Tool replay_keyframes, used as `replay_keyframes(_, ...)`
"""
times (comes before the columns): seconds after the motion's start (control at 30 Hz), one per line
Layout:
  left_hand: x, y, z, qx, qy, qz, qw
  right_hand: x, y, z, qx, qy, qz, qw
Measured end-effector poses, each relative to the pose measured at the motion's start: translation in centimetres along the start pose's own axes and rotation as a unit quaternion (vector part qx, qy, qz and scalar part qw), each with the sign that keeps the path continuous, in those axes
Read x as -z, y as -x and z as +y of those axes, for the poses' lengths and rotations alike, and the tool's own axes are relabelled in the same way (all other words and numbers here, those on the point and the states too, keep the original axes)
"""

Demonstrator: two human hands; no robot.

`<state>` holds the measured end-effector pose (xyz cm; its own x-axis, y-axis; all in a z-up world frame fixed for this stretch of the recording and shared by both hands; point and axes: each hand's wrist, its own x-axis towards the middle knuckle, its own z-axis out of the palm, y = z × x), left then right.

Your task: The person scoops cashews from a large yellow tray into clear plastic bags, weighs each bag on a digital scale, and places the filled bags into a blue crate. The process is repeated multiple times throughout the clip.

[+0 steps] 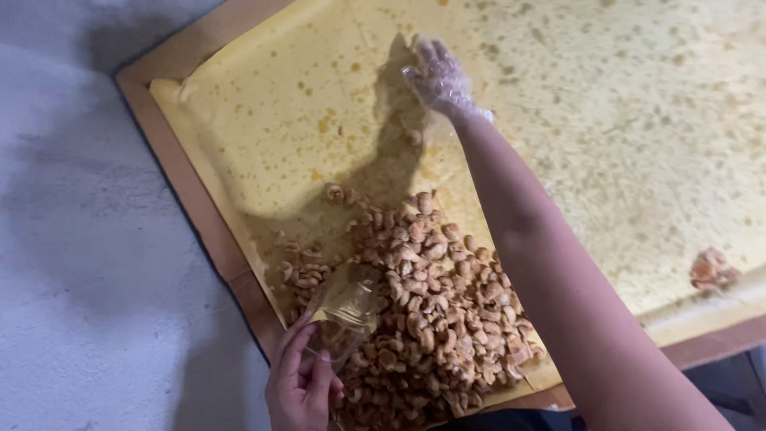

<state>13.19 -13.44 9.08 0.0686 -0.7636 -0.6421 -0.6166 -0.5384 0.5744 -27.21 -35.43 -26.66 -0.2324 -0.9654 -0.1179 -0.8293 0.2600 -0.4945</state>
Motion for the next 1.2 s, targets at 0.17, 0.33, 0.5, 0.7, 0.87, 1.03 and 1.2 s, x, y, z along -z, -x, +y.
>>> replay_keyframes(0.17, 0.7, -1.6, -1.6, 0.003, 0.045, 0.007, 0.999, -0.2, -0.6, -4.0, 0.066, 0.163, -0.124, 0.977)
replay_keyframes(0.33, 1.1, -1.4, -2.5, -0.061, 0.095, -0.002, 0.994, 3.6, 11.9, -11.8, 0.276, 0.227, -0.131, 0.925)
replay_keyframes(0.5, 0.7, 0.6, -0.8, -0.152, 0.096, -0.008, 0.984, 5.7, 27.6, -15.5, -0.033, -0.131, -0.273, 0.953)
replay_keyframes(0.7, 1.1, 5.7, 0.8, -0.134, 0.095, -0.08, 0.983, 4.8, 35.8, -13.3, 0.062, -0.099, -0.23, 0.966)
replay_keyframes(0.87, 2.3, 13.0, 3.0, -0.186, 0.025, -0.142, 0.972, 7.0, 37.8, -11.3, 0.034, -0.069, -0.248, 0.966)
replay_keyframes(1.03, -4.9, 8.0, 3.3, -0.457, -0.086, -0.072, 0.882, 16.8, 43.7, -12.7, -0.173, -0.59, -0.114, 0.781)
replay_keyframes(1.2, -9.9, 5.7, -4.2, -0.24, 0.006, -0.231, 0.943, 23.2, 46.5, -18.7, -0.05, -0.818, -0.013, 0.573)
